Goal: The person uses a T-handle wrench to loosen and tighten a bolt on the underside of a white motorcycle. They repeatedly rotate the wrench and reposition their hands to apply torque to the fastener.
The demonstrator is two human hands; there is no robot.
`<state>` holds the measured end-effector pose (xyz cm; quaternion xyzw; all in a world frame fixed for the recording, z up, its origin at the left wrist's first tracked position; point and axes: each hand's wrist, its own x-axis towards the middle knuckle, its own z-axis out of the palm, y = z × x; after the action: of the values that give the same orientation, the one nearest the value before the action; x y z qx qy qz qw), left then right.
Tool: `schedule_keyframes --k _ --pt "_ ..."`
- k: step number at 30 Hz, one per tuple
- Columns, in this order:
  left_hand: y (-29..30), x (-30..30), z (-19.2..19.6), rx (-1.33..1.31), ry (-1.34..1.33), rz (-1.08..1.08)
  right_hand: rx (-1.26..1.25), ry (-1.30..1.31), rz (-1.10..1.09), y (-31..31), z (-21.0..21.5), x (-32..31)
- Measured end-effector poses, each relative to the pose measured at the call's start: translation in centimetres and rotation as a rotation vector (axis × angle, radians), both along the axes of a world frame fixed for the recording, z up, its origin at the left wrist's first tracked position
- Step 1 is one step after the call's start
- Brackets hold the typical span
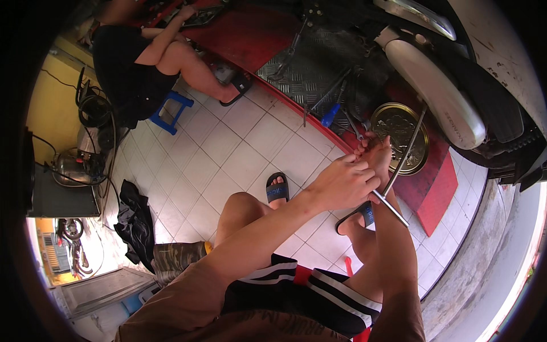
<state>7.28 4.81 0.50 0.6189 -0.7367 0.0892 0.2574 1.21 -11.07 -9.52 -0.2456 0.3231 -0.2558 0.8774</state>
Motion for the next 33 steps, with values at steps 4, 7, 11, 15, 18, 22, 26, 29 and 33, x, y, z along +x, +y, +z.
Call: schedule_keyframes --k 4,7,11,15,18,22,26,29,33 --pt "0.4 0.2 0.2 0.04 0.097 -0.02 0.103 -0.111 -0.102 -0.9 -0.1 -0.7" --pt "0.1 0.4 0.9 0.05 0.196 -0.02 0.027 -0.196 -0.138 -1.2 -0.2 -1.8" --pt "-0.2 0.8 1.6 0.091 0.223 -0.023 -0.024 -0.164 -0.151 -1.1 0.3 -4.2" --pt "0.2 0.6 1.7 0.125 0.241 -0.002 0.027 -0.198 -0.201 -0.1 3.1 -4.4" --pt "0.2 0.4 1.8 0.082 0.21 0.007 0.034 -0.166 -0.238 0.5 4.5 -3.9" --pt "0.1 0.3 1.7 0.095 0.169 0.016 0.021 -0.289 -0.177 1.1 5.9 -3.4" --pt "0.0 0.7 1.0 0.109 0.233 0.037 -0.04 -0.309 -0.128 1.0 7.9 -3.0" --pt "-0.3 0.0 0.3 0.092 0.314 0.038 -0.055 -0.162 -0.11 0.0 8.4 -3.9" --pt "-1.0 -1.4 -2.2 -0.033 0.388 0.045 -0.13 -0.014 -0.056 0.6 8.9 -5.2"
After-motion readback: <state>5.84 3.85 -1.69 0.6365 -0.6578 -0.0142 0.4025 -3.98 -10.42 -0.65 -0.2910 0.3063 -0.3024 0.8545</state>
